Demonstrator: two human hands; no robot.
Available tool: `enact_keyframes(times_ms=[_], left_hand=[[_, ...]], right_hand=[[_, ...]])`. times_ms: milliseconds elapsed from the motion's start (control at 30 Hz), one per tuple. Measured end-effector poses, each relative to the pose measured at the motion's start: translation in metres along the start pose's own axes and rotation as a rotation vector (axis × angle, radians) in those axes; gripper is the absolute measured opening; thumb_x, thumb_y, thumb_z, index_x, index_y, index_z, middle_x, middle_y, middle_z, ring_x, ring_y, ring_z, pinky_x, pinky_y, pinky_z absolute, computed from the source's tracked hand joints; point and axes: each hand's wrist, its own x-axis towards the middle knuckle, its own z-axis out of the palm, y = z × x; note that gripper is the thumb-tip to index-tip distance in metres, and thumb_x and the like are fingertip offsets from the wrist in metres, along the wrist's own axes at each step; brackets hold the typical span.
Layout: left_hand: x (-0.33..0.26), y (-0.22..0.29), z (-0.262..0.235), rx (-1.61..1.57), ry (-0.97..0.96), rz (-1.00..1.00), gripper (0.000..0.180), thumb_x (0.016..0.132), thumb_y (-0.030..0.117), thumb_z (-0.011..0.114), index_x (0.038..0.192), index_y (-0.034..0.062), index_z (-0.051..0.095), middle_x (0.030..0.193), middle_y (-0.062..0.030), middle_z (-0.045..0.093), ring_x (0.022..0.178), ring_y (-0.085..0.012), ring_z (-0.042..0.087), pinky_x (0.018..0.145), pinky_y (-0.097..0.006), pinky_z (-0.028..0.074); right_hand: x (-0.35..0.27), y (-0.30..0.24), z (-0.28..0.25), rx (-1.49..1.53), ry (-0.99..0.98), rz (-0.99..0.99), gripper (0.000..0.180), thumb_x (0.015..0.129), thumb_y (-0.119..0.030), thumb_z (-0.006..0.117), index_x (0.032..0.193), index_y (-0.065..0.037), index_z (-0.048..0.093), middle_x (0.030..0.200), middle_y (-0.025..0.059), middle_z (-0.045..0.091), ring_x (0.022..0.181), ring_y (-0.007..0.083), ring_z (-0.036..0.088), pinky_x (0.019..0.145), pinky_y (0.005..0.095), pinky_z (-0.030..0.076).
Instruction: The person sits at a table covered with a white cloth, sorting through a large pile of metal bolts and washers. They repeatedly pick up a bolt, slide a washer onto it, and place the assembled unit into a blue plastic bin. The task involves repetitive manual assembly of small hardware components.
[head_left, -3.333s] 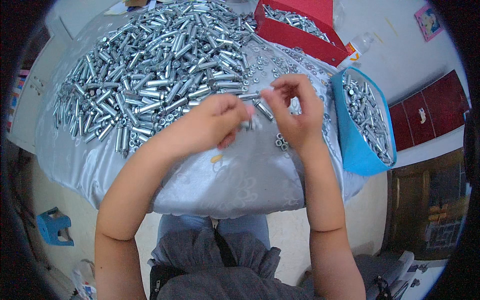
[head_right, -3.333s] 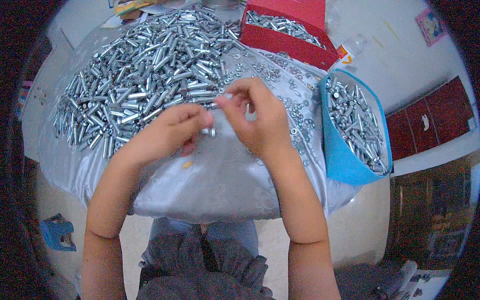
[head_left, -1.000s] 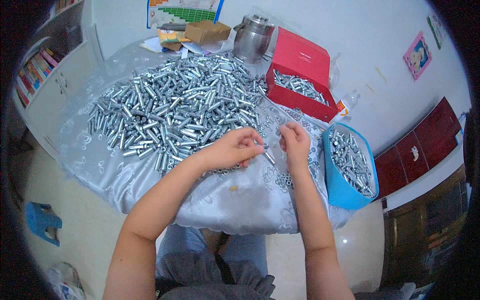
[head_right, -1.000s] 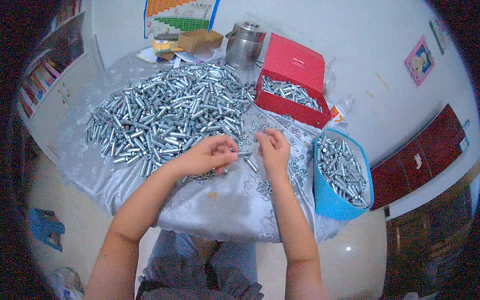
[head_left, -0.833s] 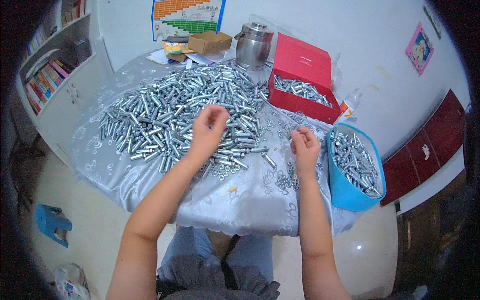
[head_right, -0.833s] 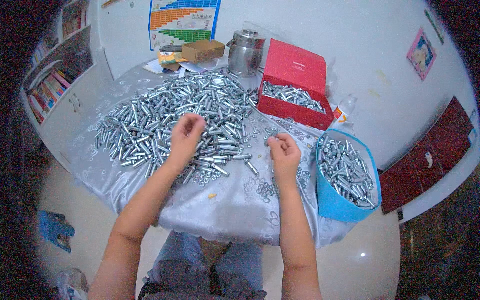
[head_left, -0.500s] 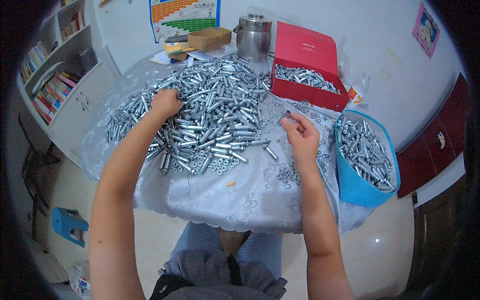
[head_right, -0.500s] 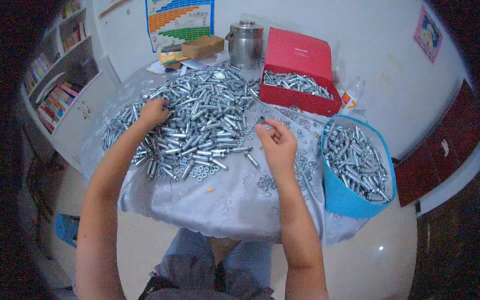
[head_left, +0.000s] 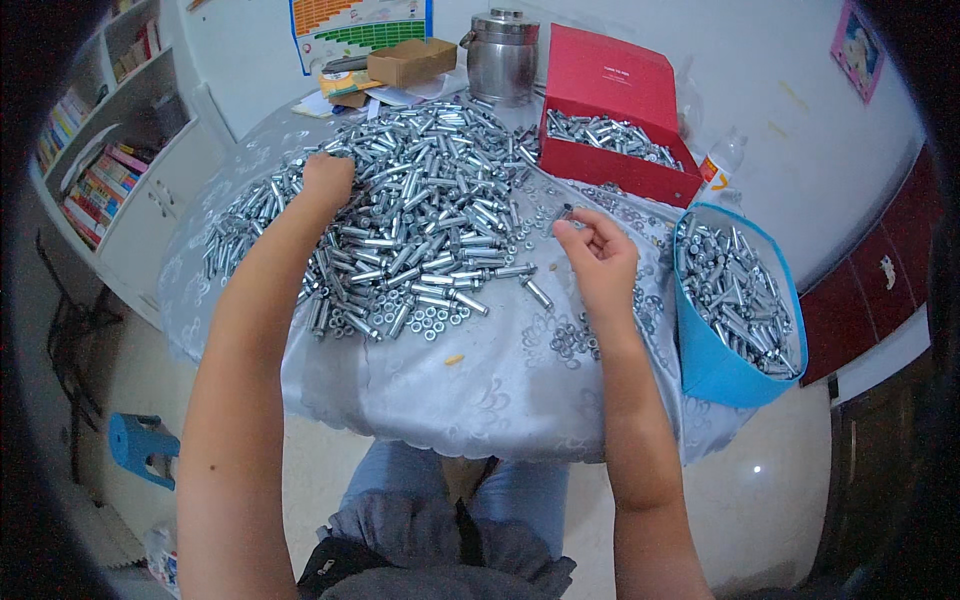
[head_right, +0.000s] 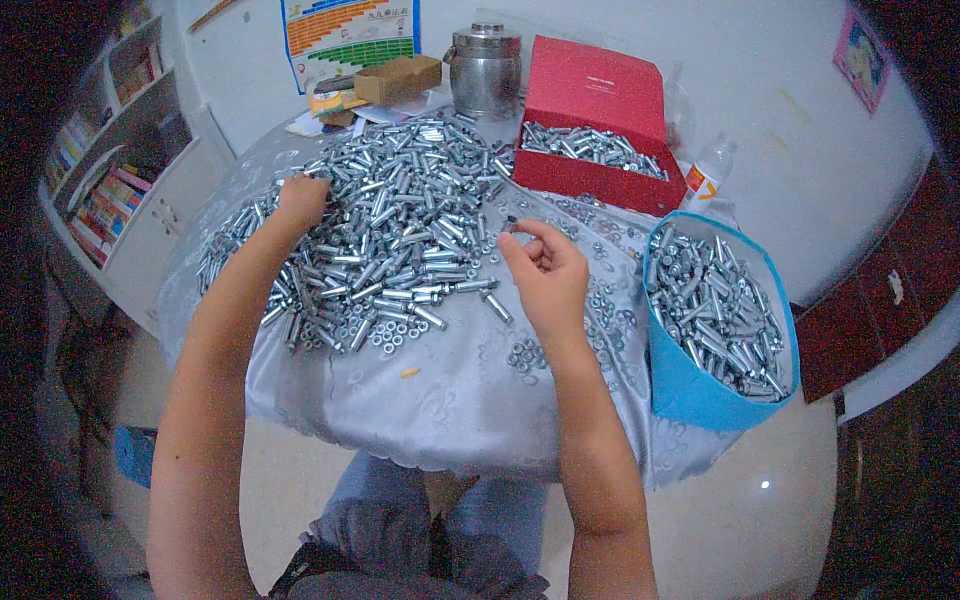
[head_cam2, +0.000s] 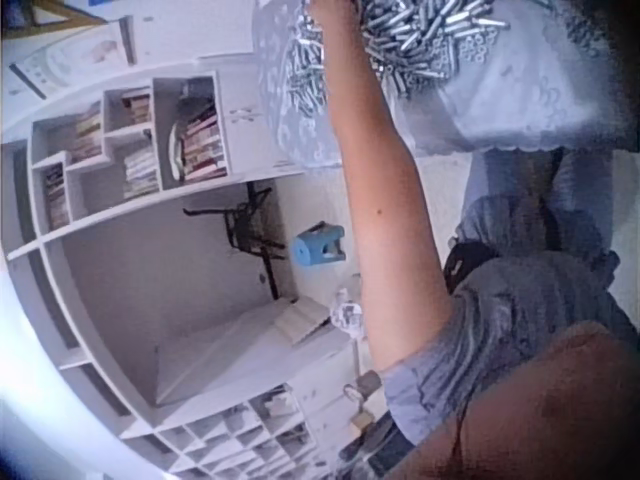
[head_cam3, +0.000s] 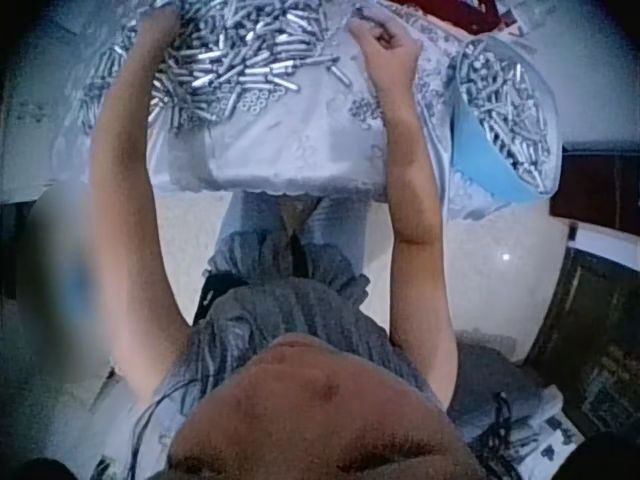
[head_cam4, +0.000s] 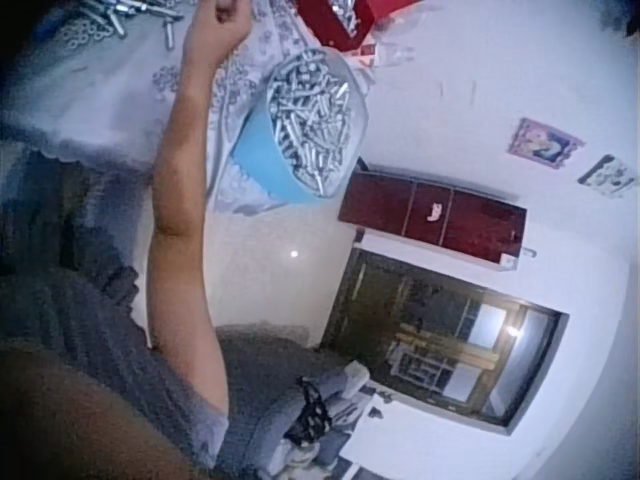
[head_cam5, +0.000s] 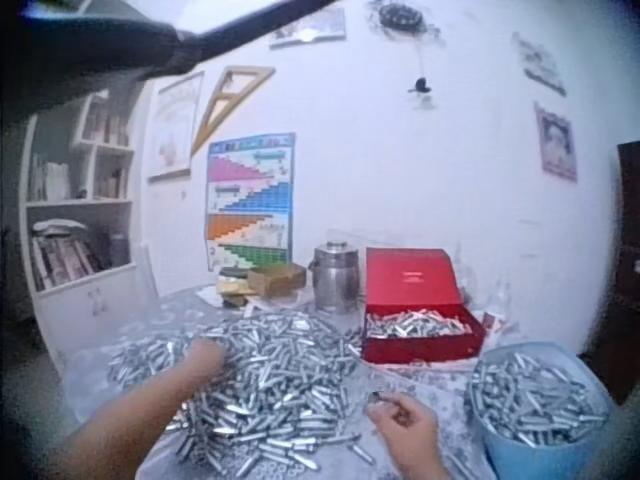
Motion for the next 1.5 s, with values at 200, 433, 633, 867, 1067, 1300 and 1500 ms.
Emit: enact_keyframes(times_ms=[200, 433, 633, 867, 1067, 1300, 1500], left_hand=[[0.007, -0.016, 0.0, -0.211, -0.127, -0.153, 0.023, 0.068, 0.016, 0.061, 0.089, 0.0065, 0.063, 0.089, -0.0138, 0.062, 0.084, -0.0283, 0.06, 0.073, -0.038, 0.047], [0.016, -0.064, -0.014, -0.858, 0.125, -0.124, 0.021, 0.074, 0.019, 0.063, 0.088, 0.003, 0.064, 0.08, -0.0113, 0.064, 0.071, -0.0188, 0.06, 0.065, -0.032, 0.046], [-0.083, 0.091, -0.093, -1.819, 0.278, 0.008, 0.021, 0.086, 0.023, 0.052, 0.088, 0.0026, 0.058, 0.069, 0.0025, 0.051, 0.062, -0.0044, 0.044, 0.056, -0.019, 0.037], [-0.124, 0.138, -0.089, -1.652, 0.496, 0.214, 0.012, 0.081, 0.012, 0.055, 0.086, 0.0003, 0.057, 0.073, -0.0037, 0.053, 0.062, -0.0078, 0.046, 0.055, -0.021, 0.036], [-0.123, 0.138, -0.075, -1.75, 0.297, 0.15, 0.013, 0.082, 0.012, 0.054, 0.085, -0.0002, 0.057, 0.071, -0.0029, 0.053, 0.059, -0.0072, 0.045, 0.053, -0.021, 0.036], [-0.122, 0.127, -0.075, -1.69, 0.314, 0.16, 0.012, 0.08, 0.011, 0.056, 0.085, 0.0014, 0.058, 0.069, -0.0026, 0.05, 0.057, -0.0079, 0.044, 0.051, -0.021, 0.035], [-0.126, 0.128, -0.077, -1.659, 0.222, 0.252, 0.015, 0.079, 0.013, 0.058, 0.089, 0.0019, 0.06, 0.071, -0.0064, 0.054, 0.056, -0.0107, 0.047, 0.051, -0.022, 0.038]], right_hand=[[0.0, 0.005, 0.002, -0.046, -0.087, -0.002, 0.017, 0.075, -0.007, 0.064, 0.089, 0.001, 0.059, 0.06, -0.0046, 0.048, 0.051, 0.0003, 0.04, 0.046, 0.0156, 0.031], [-0.003, 0.003, 0.011, 0.125, -0.271, 0.135, 0.019, 0.075, -0.007, 0.062, 0.09, 0.003, 0.057, 0.075, 0.0043, 0.058, 0.063, 0.007, 0.054, 0.052, 0.0179, 0.041], [-0.002, -0.004, 0.001, 0.303, -0.296, 0.297, 0.022, 0.078, -0.006, 0.058, 0.098, 0.003, 0.055, 0.082, 0.0077, 0.06, 0.068, 0.0131, 0.058, 0.06, 0.0224, 0.045], [-0.004, -0.001, 0.005, 0.06, -0.344, 0.136, 0.026, 0.081, -0.006, 0.055, 0.106, -0.001, 0.056, 0.084, 0.0016, 0.054, 0.074, 0.0067, 0.051, 0.065, 0.0189, 0.042], [-0.006, 0.003, 0.008, -0.01, -0.398, 0.14, 0.03, 0.082, -0.01, 0.056, 0.111, -0.003, 0.055, 0.084, 0.0006, 0.054, 0.076, 0.0067, 0.049, 0.068, 0.0185, 0.039], [-0.004, 0.001, 0.007, -0.131, -0.361, 0.072, 0.023, 0.081, -0.008, 0.055, 0.103, -0.004, 0.06, 0.086, 0.004, 0.057, 0.075, 0.0077, 0.049, 0.067, 0.0195, 0.039], [-0.005, 0.004, 0.01, -0.178, -0.391, 0.035, 0.02, 0.08, -0.007, 0.056, 0.099, -0.004, 0.062, 0.091, 0.0052, 0.059, 0.08, 0.0091, 0.052, 0.069, 0.0199, 0.04]])
